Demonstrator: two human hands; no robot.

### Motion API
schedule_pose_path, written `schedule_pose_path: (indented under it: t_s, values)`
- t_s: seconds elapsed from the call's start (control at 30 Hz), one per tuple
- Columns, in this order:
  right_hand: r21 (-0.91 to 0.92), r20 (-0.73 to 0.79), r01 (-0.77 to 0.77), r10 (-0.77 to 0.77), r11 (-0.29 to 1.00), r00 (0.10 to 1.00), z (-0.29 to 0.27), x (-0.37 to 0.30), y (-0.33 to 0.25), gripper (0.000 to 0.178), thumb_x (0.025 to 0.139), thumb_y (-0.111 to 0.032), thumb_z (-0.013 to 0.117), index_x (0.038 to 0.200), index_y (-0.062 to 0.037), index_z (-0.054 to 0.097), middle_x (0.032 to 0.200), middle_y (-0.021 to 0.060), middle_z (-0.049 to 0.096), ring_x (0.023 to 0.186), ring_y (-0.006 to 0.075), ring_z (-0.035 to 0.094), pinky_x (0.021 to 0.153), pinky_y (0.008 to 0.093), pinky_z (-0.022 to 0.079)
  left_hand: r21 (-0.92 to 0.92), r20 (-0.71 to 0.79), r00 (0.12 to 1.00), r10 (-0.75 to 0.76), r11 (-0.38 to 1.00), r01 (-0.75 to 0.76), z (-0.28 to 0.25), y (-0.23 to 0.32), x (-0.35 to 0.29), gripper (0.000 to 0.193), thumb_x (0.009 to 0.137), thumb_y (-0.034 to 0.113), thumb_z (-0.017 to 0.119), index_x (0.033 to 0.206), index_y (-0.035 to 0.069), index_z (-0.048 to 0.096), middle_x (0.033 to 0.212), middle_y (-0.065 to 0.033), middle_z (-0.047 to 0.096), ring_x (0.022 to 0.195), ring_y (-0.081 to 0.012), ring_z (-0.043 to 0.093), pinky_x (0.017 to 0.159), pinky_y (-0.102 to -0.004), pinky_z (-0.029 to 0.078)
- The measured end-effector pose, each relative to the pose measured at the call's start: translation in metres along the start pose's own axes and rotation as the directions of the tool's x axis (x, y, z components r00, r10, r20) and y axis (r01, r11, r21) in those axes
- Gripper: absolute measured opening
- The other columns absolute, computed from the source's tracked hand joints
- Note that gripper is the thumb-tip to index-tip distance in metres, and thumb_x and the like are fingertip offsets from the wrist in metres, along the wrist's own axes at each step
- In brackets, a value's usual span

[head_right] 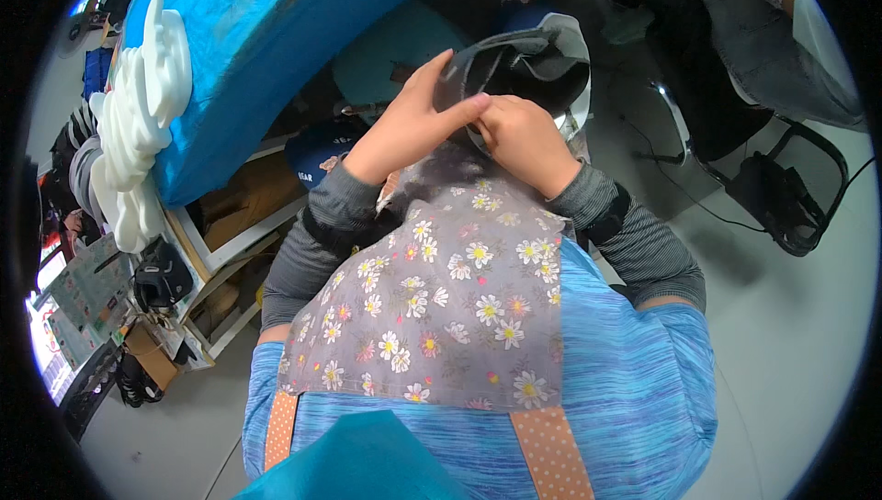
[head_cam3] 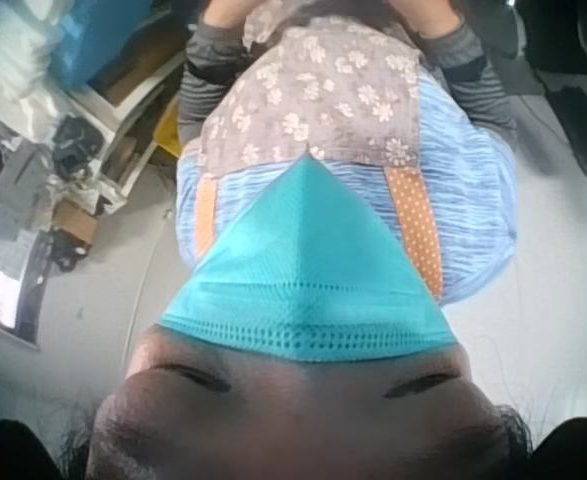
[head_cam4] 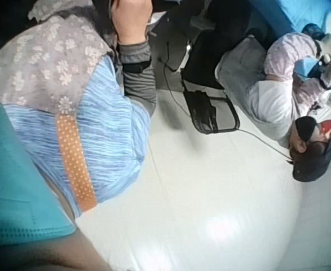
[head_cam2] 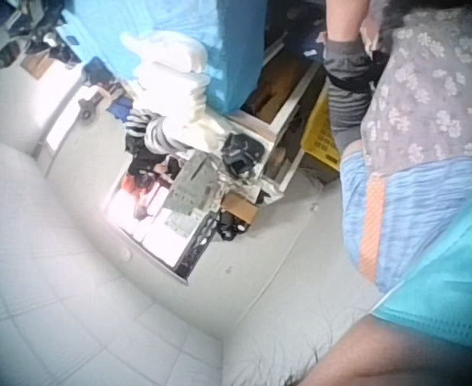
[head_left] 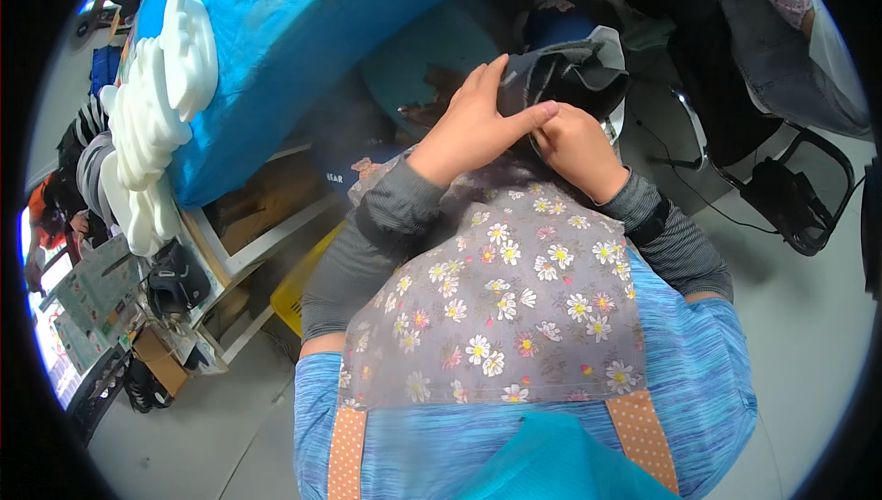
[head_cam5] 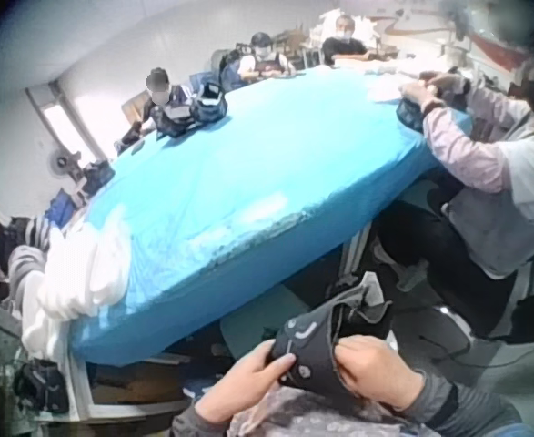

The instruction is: The person manually fits and smooths a white foam interior lining into the black mesh upper of a shoe. They pull the lining through the opening, align the edges by hand, and press down on the interior materials to ensure a snug fit.

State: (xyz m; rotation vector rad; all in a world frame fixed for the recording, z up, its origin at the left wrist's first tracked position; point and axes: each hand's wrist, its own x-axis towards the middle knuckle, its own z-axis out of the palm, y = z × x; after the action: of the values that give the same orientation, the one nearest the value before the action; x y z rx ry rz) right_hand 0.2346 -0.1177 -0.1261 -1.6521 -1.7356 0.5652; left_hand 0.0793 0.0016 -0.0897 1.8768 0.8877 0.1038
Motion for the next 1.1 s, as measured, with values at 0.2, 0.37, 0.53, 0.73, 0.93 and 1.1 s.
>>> schedule_pose_path:
  t_s: [0.2,0.37,0.53,0.73,0.93,1.1]
  values:
    - [0.377,0.097,-0.24,0.22,0.895,0.971,0.014,-0.002,0.006,0.016,0.096,-0.01,0.057,0.098,0.0043,0.064,0.089,0.0211,0.066,0.083,0.0374,0.064,0.075,0.0408,0.051,-0.172,0.141,0.988,-0.068,0.981,0.092,0.011,-0.036,0.011,0.082,0.09,0.04,0.062,0.155,0.003,0.027,0.152,-0.0267,0.031,0.141,-0.0356,0.034,0.113,-0.0392,0.034]
    - [0.528,0.18,-0.35,0.301,0.774,0.937,0.016,0.003,0.022,0.021,0.099,-0.015,0.059,0.1,0.0059,0.065,0.087,0.0168,0.067,0.076,0.0232,0.063,0.072,0.0332,0.05,-0.175,0.174,0.981,-0.089,0.977,0.12,0.014,-0.044,0.019,0.08,0.087,0.033,0.061,0.154,0.004,0.028,0.145,-0.023,0.037,0.135,-0.0337,0.039,0.112,-0.0372,0.034]
    - [0.857,0.27,-0.475,0.609,0.202,0.746,0.032,0.008,0.051,0.025,0.103,-0.02,0.057,0.093,-0.001,0.069,0.082,-0.0039,0.065,0.071,0.0052,0.055,0.064,0.0228,0.044,-0.239,0.202,0.977,-0.07,0.964,0.119,0.014,-0.041,0.023,0.078,0.083,0.027,0.061,0.152,0.007,0.032,0.147,-0.021,0.035,0.138,-0.0328,0.036,0.114,-0.0378,0.032]
    - [0.851,0.445,-0.521,0.626,-0.072,0.64,0.022,0.018,0.059,0.019,0.103,-0.022,0.057,0.096,-0.0073,0.066,0.075,-0.0042,0.057,0.061,0.0053,0.048,0.055,0.0212,0.04,-0.239,0.168,0.985,-0.04,0.968,0.08,0.019,-0.041,0.029,0.072,0.087,0.025,0.056,0.153,0.008,0.032,0.15,-0.0193,0.032,0.141,-0.0318,0.031,0.118,-0.0374,0.026]
    - [0.737,0.454,-0.626,0.498,0.256,0.739,-0.01,0.025,0.05,0.036,0.106,-0.033,0.053,0.114,-0.0022,0.069,0.097,-0.0002,0.068,0.085,0.007,0.061,0.08,0.0206,0.05,-0.328,0.122,0.977,-0.173,0.922,0.204,0.024,-0.048,0.027,0.076,0.096,0.045,0.053,0.156,0.005,0.028,0.156,-0.0188,0.026,0.145,-0.0306,0.027,0.12,-0.038,0.022]
    - [0.624,0.24,-0.496,0.456,0.604,0.857,0.001,0.017,0.034,0.032,0.096,-0.029,0.068,0.102,0.0032,0.071,0.082,0.0021,0.069,0.074,0.008,0.061,0.068,0.0244,0.049,-0.313,0.064,0.98,-0.188,0.929,0.198,0.027,-0.042,0.027,0.079,0.099,0.062,0.046,0.155,0.008,0.032,0.153,-0.0169,0.031,0.144,-0.028,0.029,0.12,-0.037,0.021]
